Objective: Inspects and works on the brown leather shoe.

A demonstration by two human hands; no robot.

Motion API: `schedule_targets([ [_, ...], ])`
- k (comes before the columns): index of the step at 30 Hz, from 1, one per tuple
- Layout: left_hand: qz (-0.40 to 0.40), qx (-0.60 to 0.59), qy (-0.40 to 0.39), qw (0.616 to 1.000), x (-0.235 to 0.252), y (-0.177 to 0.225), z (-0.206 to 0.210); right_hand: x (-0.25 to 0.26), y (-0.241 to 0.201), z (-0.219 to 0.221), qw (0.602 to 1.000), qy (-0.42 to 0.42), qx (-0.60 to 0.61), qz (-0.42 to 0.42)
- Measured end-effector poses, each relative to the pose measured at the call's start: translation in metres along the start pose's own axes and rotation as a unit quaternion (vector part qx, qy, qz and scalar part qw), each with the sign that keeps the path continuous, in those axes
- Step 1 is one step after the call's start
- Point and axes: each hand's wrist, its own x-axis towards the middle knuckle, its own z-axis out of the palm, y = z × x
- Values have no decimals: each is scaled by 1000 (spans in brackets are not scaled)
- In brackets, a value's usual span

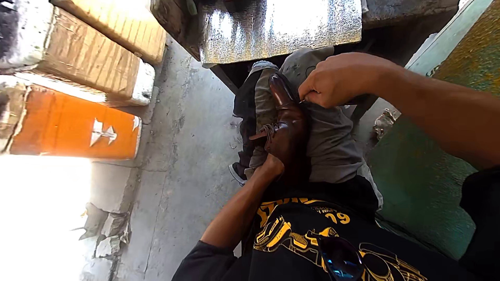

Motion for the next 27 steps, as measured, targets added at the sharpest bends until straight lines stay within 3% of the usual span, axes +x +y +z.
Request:
schedule_targets([
  [2,-13,26,34,999,9,5,8,2,-1,-3,1000,-5,-14,-2],
  [4,-19,51,170,984,34,-3,46,5,0,-3,1000,-11,-8,-8],
  [5,-10,60,190,980,40,-6,53,8,-2,1,1000,-11,2,-10],
  [6,4,63,177,982,41,-6,49,11,-3,3,1000,-11,9,-8],
  [8,26,32,64,997,31,1,25,13,-6,7,999,-21,32,8],
  [11,125,-226,-2,966,10,-30,29,8,4,10,997,-10,80,-7],
  [12,135,-257,-23,957,7,-28,24,5,14,12,994,5,105,-31],
  [15,155,-110,-47,981,-3,-8,5,-10,42,45,982,80,164,-40],
  [17,181,-48,-76,979,-13,5,-10,-17,57,74,973,150,176,-5],
  [19,201,-64,-139,968,-30,16,-28,-19,64,111,946,219,236,40],
  [22,217,-58,-115,968,-50,34,-22,-17,45,144,875,303,372,67],
  [24,216,-57,-47,974,-47,44,-18,-13,16,131,842,307,425,124],
  [27,206,-77,25,975,-37,56,-35,-3,-49,74,823,232,389,344],
])
